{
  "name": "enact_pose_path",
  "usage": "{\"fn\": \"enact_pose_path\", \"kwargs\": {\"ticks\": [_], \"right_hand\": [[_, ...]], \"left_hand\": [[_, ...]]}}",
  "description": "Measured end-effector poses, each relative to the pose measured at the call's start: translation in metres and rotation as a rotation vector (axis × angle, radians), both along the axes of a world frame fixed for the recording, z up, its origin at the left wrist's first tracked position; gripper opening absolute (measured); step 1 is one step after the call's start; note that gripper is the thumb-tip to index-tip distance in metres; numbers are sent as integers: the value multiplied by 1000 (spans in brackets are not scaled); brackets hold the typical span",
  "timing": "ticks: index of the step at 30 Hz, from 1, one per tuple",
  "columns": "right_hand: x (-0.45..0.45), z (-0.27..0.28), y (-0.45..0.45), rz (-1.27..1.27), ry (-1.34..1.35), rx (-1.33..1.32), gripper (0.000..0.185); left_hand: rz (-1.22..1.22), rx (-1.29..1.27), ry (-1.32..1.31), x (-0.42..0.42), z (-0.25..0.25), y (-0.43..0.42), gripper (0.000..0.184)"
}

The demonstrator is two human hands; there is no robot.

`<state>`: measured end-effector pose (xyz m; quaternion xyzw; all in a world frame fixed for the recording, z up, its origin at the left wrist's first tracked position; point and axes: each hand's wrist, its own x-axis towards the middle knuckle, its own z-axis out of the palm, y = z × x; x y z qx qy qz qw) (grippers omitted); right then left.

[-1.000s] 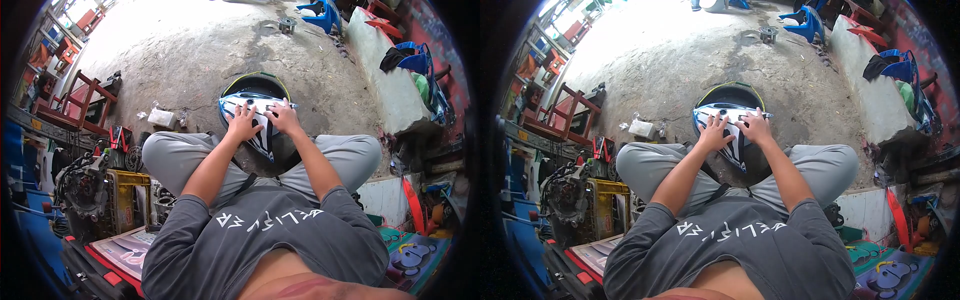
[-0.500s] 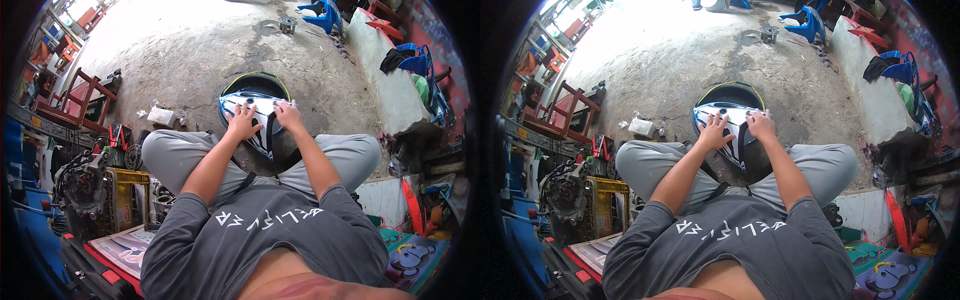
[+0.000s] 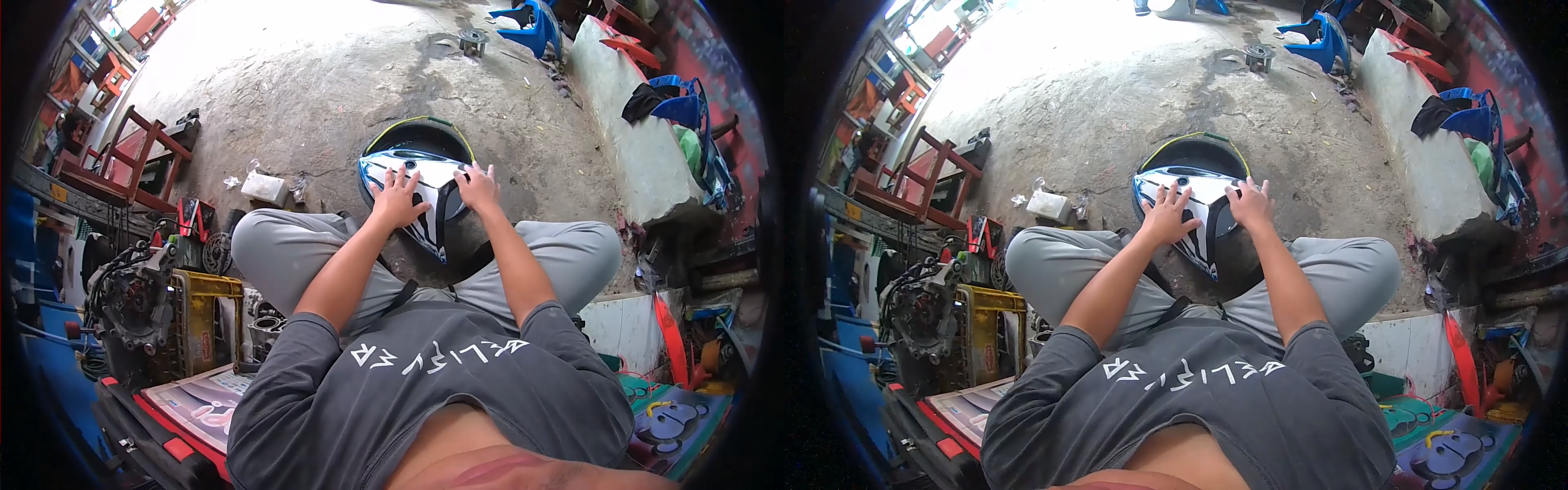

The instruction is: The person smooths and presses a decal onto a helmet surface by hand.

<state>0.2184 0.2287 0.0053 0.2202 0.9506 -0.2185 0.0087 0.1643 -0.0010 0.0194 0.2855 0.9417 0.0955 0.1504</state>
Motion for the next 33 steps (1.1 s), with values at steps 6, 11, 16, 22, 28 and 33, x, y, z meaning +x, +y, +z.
{"fn": "enact_pose_path", "kwargs": {"ticks": [6,11,16,22,28,33], "right_hand": [[10,15,-34,305,78,-79,60],[-3,-4,-2,78,76,-31,58],[7,18,-20,126,135,28,59],[1,10,-1,25,58,-13,60],[2,5,-17,229,167,-70,58],[1,-2,8,17,102,-17,59]], "left_hand": [[-5,17,0,-1,-1,0,98],[3,6,-4,-1,-1,0,98],[-3,-6,1,-1,-2,1,98],[-5,-6,-15,-1,1,0,99],[-10,-4,-20,-1,1,0,98],[-2,10,-8,1,2,-1,98]]}}
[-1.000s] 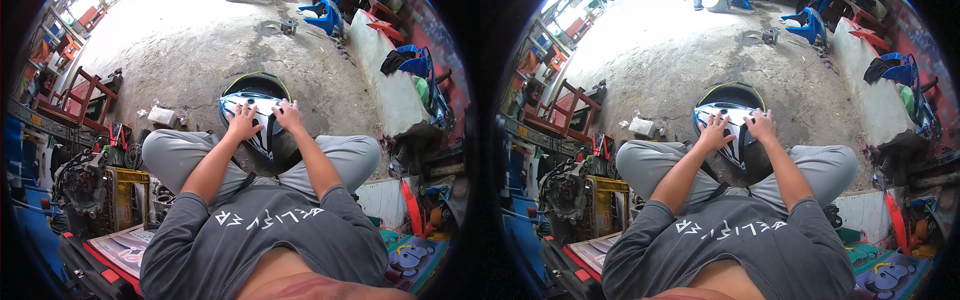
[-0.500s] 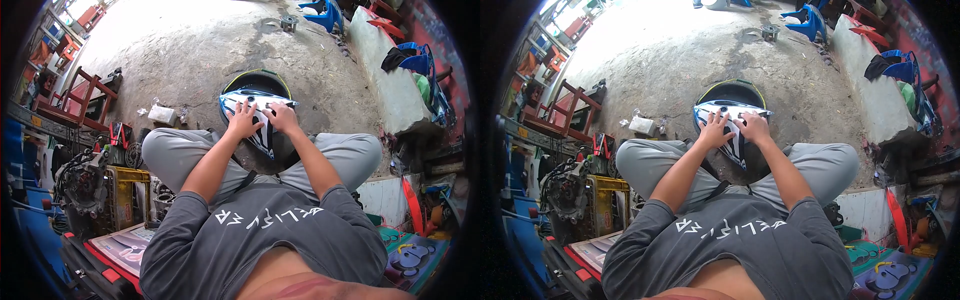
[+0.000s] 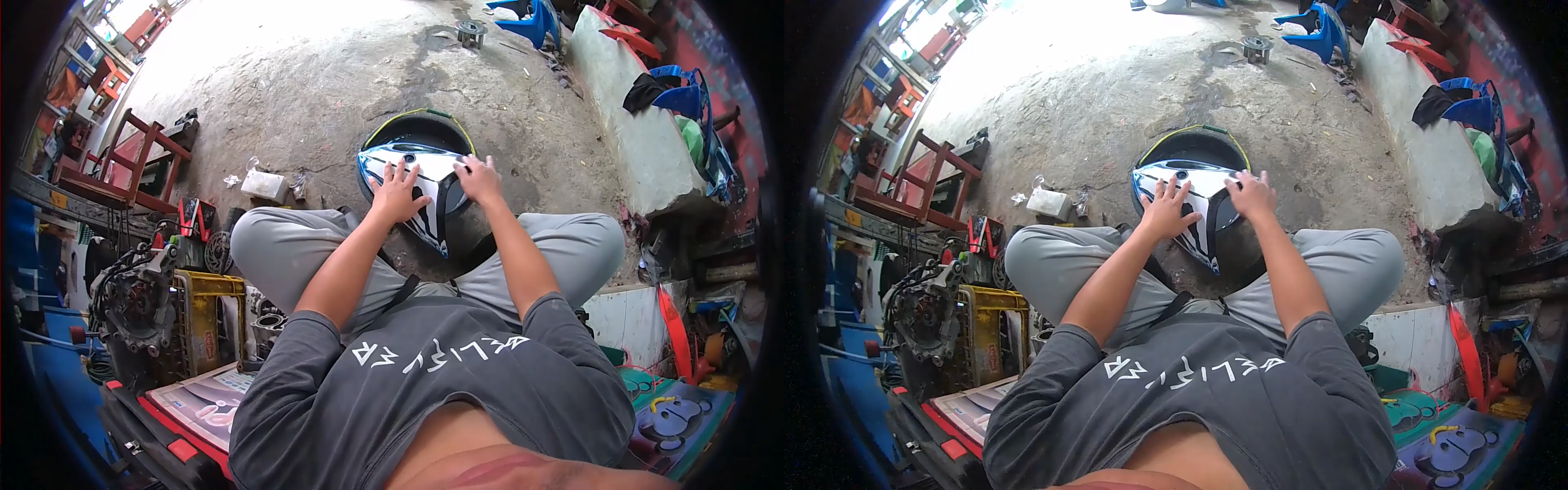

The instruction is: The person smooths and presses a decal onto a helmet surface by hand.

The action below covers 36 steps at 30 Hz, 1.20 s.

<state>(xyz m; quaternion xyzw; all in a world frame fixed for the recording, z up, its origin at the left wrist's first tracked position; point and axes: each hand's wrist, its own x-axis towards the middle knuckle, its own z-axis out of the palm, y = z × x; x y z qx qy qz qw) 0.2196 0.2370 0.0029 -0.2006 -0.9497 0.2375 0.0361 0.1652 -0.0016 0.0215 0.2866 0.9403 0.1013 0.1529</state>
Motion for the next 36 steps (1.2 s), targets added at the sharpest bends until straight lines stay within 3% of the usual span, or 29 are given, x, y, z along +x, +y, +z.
{"fn": "enact_pose_path", "kwargs": {"ticks": [2,6,13,15,18,21,26,33,36], "right_hand": [[-5,-20,10,-83,-42,-3,64],[2,9,-23,210,-81,53,67],[-5,-27,19,-195,-73,-24,63],[-8,-34,16,-44,-47,-3,65],[3,11,-20,209,-84,62,67],[5,21,-23,192,-75,166,67],[-5,-23,13,-137,-108,11,68],[2,11,-27,206,-7,30,60],[0,9,-9,1,-49,0,60]], "left_hand": [[-3,-2,4,0,0,0,98],[-7,-2,2,-1,-2,0,98],[-3,-7,0,-1,-1,0,98],[-9,-21,3,-2,-1,0,98],[2,-13,-5,1,1,1,97],[5,-11,-2,0,1,2,96],[2,-10,1,1,1,2,96],[0,-7,-13,0,2,2,97],[-3,-6,-4,-1,0,2,97]]}}
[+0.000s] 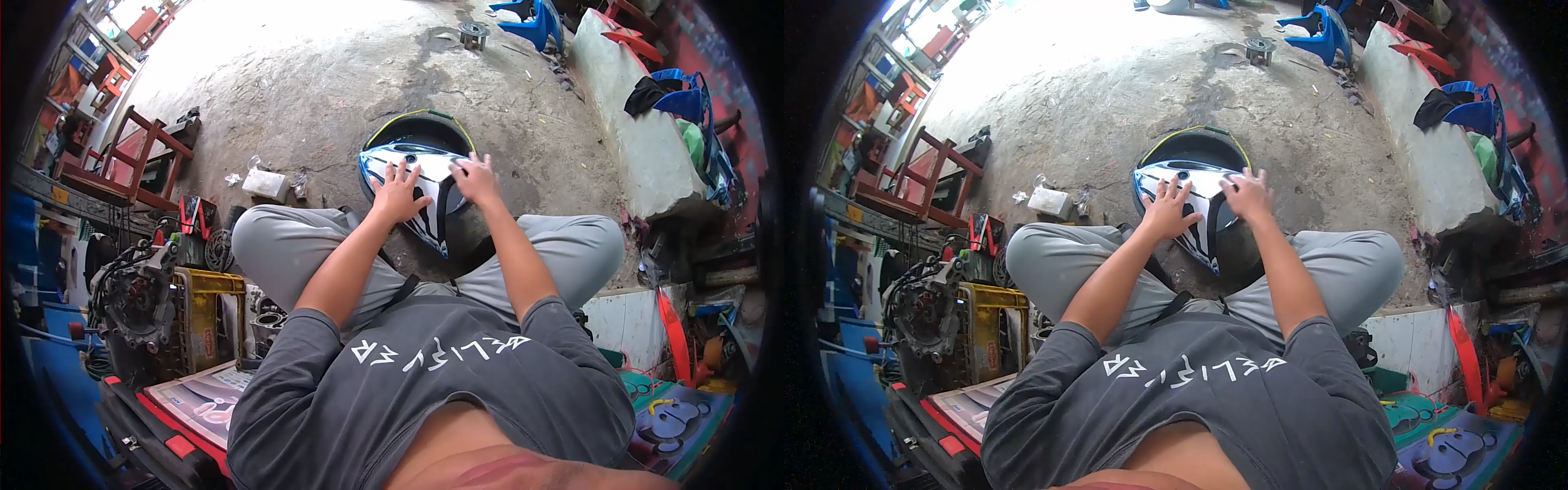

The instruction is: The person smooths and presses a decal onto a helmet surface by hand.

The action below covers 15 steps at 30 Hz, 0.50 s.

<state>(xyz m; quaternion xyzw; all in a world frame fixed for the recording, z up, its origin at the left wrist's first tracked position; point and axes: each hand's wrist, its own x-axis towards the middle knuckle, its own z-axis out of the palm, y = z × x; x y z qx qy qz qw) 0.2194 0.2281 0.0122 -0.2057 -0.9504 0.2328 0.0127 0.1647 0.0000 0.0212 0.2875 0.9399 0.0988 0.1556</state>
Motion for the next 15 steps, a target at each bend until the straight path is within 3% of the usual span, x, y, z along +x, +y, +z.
{"fn": "enact_pose_path", "kwargs": {"ticks": [2,9,15], "right_hand": [[-4,-28,23,-148,-17,-31,61],[3,2,-15,221,5,37,64],[-3,-22,18,-114,-51,-13,65]], "left_hand": [[2,-1,4,1,0,-1,97],[0,-2,-11,1,2,0,98],[1,-3,-9,4,3,-2,96]]}}
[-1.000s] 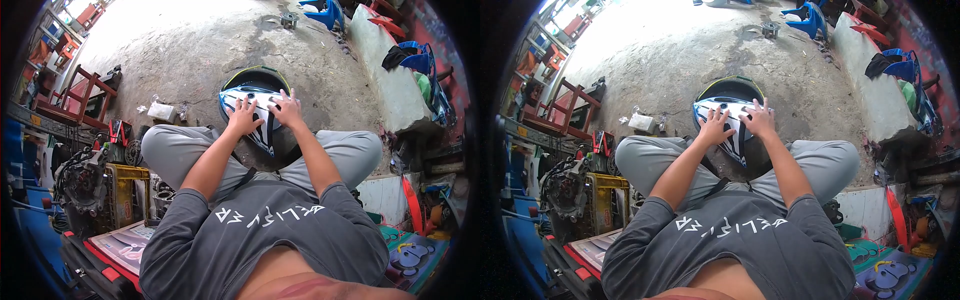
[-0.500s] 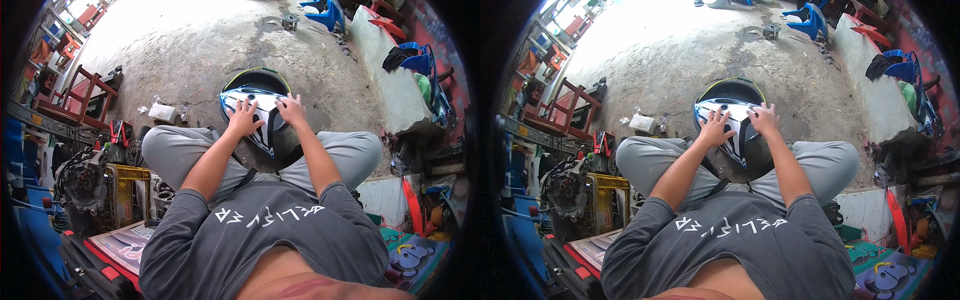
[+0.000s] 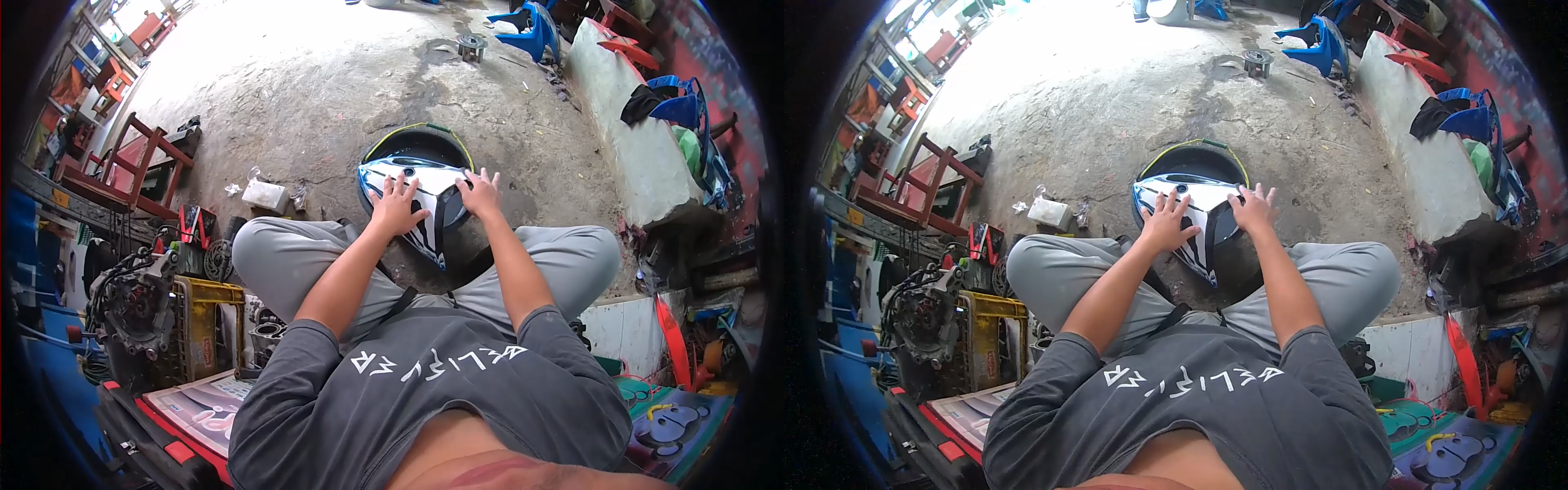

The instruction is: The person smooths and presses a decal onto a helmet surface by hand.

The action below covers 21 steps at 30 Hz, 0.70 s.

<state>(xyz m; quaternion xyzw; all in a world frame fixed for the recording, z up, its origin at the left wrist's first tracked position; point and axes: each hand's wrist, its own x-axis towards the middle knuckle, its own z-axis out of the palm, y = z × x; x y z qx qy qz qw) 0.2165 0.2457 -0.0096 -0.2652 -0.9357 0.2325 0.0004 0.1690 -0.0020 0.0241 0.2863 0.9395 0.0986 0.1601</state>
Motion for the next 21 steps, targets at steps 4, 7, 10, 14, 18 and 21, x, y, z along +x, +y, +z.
{"fn": "enact_pose_path", "kwargs": {"ticks": [4,7,10,14,18,21], "right_hand": [[6,8,-12,71,20,96,65],[3,15,-27,170,47,110,62],[8,14,-30,186,80,86,61],[5,5,-6,2,9,19,63],[0,-7,-12,13,42,8,65],[8,16,-34,180,45,17,64]], "left_hand": [[0,35,41,-3,-9,0,96],[0,19,28,-11,-1,6,96],[4,5,9,4,-8,0,96],[12,16,25,-2,-2,1,97],[-14,-11,17,-5,-5,1,98],[-10,6,3,-4,-3,1,98]]}}
